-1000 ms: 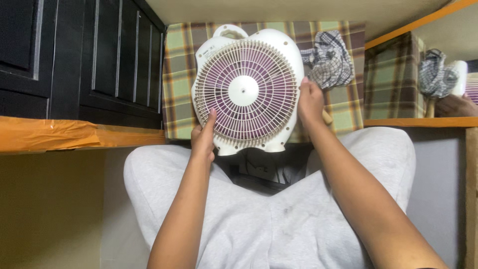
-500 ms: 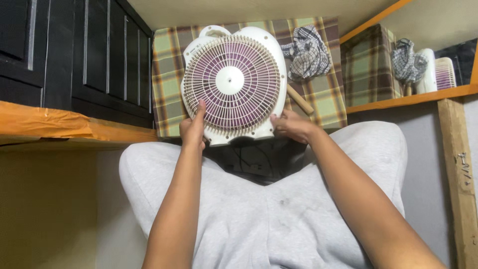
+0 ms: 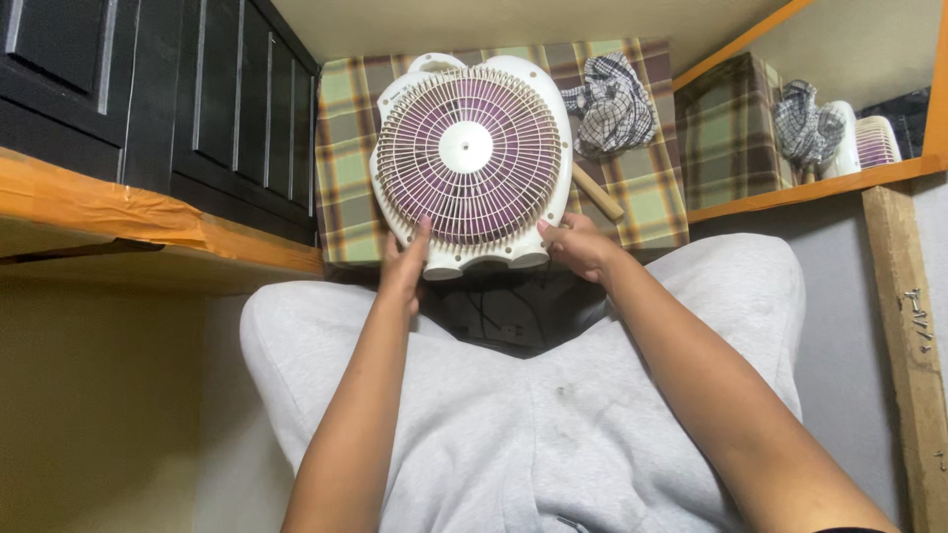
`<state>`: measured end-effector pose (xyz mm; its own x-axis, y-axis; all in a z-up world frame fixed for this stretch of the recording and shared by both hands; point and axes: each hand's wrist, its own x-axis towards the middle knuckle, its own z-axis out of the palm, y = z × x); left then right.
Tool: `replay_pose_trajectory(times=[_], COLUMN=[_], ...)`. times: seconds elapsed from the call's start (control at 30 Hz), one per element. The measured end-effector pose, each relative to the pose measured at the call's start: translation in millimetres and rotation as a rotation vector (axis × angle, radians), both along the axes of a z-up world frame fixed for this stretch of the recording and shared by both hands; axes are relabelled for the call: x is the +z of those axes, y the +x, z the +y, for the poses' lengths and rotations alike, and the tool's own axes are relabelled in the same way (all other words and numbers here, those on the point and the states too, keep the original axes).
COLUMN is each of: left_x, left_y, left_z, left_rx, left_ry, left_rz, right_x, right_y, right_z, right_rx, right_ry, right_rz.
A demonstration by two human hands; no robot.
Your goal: The person assembles a small electric fan by placing the purple fan blade onto the motor hub, securing it with a screwdriver, and then attaching the front grille cover. The person works while sitting cross-legged on the floor.
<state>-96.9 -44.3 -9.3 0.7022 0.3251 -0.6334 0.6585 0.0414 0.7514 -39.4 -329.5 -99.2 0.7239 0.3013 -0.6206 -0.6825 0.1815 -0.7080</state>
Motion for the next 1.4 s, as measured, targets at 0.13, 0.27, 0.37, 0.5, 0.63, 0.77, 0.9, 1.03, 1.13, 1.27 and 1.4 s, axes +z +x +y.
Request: replay_pose_trajectory(times=[0.13, 0.27, 0.37, 0.5, 0.63, 0.77, 0.9, 1.03, 1.13, 1.27, 1.4], left_x=[-7.6, -27.7, -43.0, -51.1, -49.0, -42.4, -35.1, -33.5, -34.2, -35.2, -30.8], left_y=[-9.9, -9.3, -12.3, -4.3, 2.0, 6.6, 9.7, 12.1, 13.3, 15.3, 18.9], left_z=[-5.7, -1.3, 0.3, 4.9, 13.8, 15.4, 22.1, 24.2, 26.0, 28.4, 28.2], left_rx=[-0.038, -0.074, -0.067, -0.043, -0.025, -0.049, -0.018, -0.02, -0.028, 0.018, 0.074], left_ry=[-0.143, -0.096, -0.057, -0.075, -0.168, -0.117, -0.197, -0.21, -0.184, -0.211, -0.207], left_rz=[-0.036, -0.212, -0.289, -0.272, -0.226, -0.203, -0.161, -0.135, -0.109, -0.116, -0.068], right_x=[-0.7, -3.4, -3.8, 3.2, 10.0, 12.2, 13.3, 15.6, 13.9, 6.4, -1.5], right_y=[0.2, -0.9, -3.5, -0.3, 0.9, 1.2, 1.2, -2.0, -2.6, -2.8, -1.0], right_z=[-0.1, 5.4, 10.0, 1.5, 0.2, 6.7, 15.7, 21.6, 20.7, 11.8, 8.6], right_rx=[0.008, -0.017, -0.031, 0.015, 0.029, 0.094, 0.096, 0.076, 0.095, 0.112, 0.062], right_ry=[-0.043, -0.083, -0.08, -0.029, 0.061, -0.11, -0.117, -0.182, -0.194, -0.096, 0.001], right_rz=[-0.041, -0.073, -0.11, -0.06, 0.013, 0.01, -0.013, -0.032, -0.031, -0.05, -0.039])
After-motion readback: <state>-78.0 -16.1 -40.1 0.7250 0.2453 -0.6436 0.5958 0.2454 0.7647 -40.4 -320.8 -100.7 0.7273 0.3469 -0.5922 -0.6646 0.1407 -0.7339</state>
